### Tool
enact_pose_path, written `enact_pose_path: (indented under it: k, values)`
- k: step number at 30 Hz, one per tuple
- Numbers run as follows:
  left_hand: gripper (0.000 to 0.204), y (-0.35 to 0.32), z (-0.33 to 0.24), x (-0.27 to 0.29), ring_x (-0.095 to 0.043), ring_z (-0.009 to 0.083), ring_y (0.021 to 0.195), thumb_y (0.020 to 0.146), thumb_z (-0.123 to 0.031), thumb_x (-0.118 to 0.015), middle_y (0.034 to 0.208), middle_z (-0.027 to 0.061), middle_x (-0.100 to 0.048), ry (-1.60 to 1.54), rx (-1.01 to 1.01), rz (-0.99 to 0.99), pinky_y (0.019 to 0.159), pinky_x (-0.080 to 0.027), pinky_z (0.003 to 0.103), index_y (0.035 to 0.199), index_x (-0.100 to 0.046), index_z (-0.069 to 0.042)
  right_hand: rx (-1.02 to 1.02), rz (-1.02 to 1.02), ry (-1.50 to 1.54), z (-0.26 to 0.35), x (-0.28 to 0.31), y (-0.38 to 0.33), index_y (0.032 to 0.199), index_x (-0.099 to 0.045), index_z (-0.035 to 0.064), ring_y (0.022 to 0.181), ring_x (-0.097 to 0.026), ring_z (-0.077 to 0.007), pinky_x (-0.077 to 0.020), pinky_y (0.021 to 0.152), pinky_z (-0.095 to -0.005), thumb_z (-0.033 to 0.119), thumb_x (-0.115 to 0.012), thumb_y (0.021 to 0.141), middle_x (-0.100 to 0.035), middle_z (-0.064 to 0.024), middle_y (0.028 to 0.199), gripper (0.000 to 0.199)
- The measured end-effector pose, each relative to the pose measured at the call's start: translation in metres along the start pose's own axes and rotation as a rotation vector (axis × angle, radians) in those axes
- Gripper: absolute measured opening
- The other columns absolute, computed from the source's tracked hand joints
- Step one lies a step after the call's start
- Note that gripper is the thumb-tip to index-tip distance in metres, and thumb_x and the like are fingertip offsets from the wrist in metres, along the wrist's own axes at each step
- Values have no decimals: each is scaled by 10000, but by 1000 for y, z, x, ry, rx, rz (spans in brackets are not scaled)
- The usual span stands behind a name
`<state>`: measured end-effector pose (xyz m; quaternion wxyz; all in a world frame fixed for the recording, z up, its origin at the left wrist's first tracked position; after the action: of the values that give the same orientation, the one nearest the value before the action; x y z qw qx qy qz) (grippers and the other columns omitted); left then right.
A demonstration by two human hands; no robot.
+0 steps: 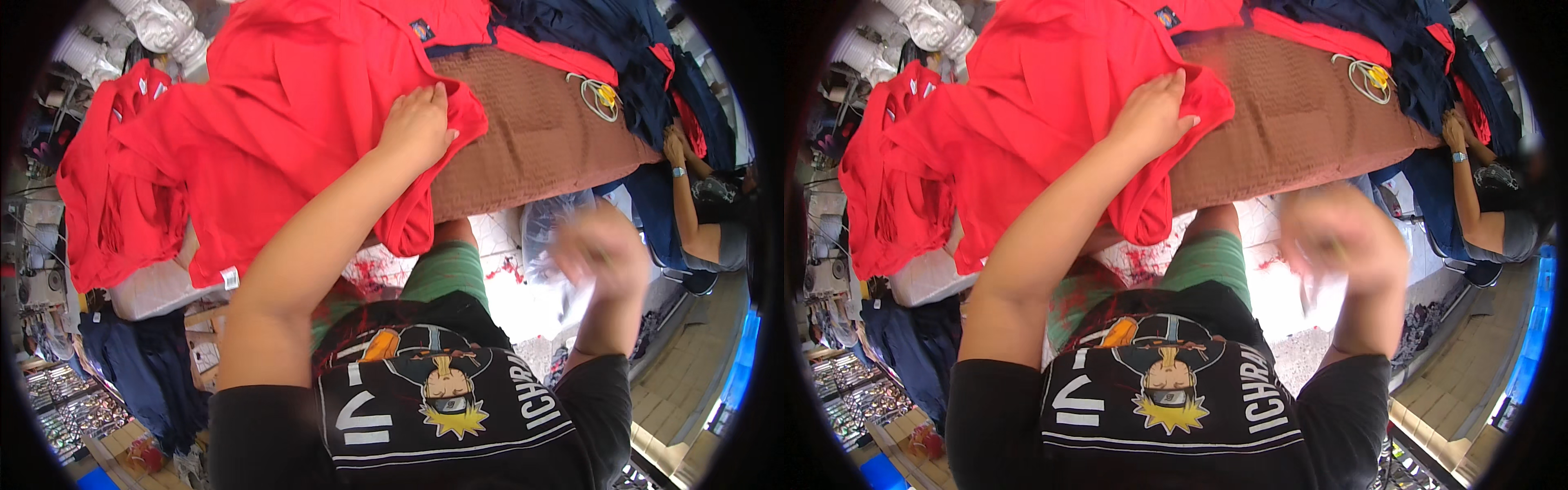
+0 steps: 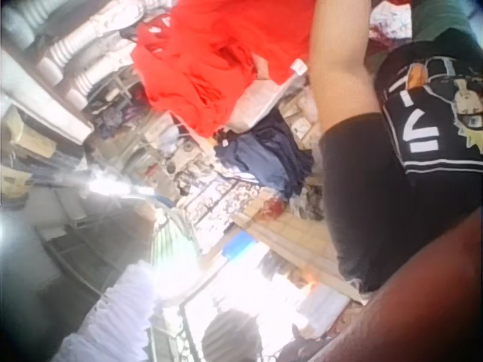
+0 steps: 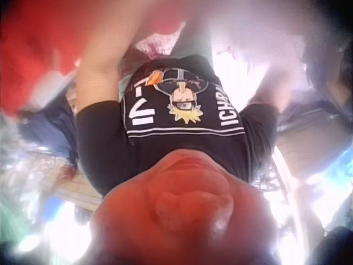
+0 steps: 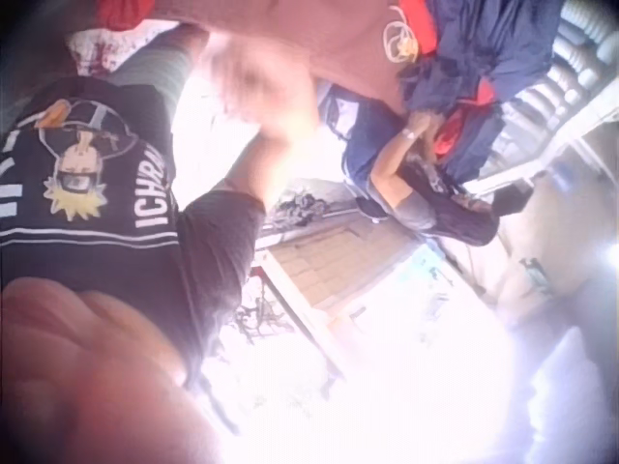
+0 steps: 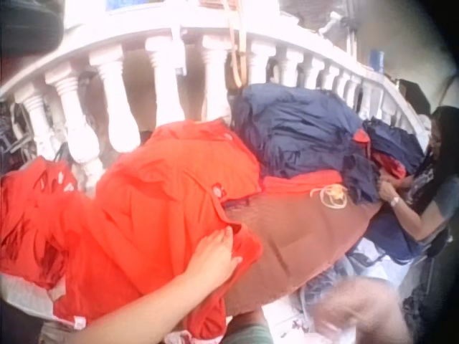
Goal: The person trims excess threads from several red shirts using small shears, turning the garments over and handling the necklines and seams.
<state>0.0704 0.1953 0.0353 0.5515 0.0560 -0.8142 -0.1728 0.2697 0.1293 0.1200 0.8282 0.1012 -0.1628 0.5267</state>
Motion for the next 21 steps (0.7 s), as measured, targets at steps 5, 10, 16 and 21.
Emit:
enact_pose_path:
  k: [5,10,16,21]
  values:
    - [216,28,-45,34,-639,352,845,845,-209,-654,928,178,-654,-431,-208,-102,725,-521,402,979,-651,-39,-414,-520,682,-123,20,52,1031,-614,50,362,-296,-45,-239,365,-208,462,-504,962,-586,-23,669,432]
    - [218,33,-63,108,-636,280,721,874,-193,-653,813,160,-636,-530,-259,-81,667,-501,337,971,-595,-6,-29,-700,850,-48,31,73,827,-544,134,353,-256,-46,-175,356,-215,385,-560,956,-376,54,488,283]
    - [406,-5,-43,220,-394,244,470,867,-368,-666,553,125,-427,24,-517,275,472,-343,350,697,-562,-14,329,-1207,632,56,141,-9,735,-537,158,383,-321,-31,-232,385,-216,253,-652,912,-378,93,483,231]
    - [415,-30,13,291,-596,274,793,840,-447,-654,827,134,-646,795,-129,215,763,-431,446,751,-654,-42,153,-1123,463,66,177,31,833,-572,135,535,-462,-40,-336,463,-200,233,-662,905,-519,56,632,151]
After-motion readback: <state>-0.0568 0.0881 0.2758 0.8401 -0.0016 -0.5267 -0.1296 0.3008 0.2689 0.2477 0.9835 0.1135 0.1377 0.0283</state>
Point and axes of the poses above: each hand's wrist, its own y-axis towards the middle knuckle, its own x-axis out of the back of the hand, z = x × y, the point moved 7 cm from there along y, towards the middle knuckle
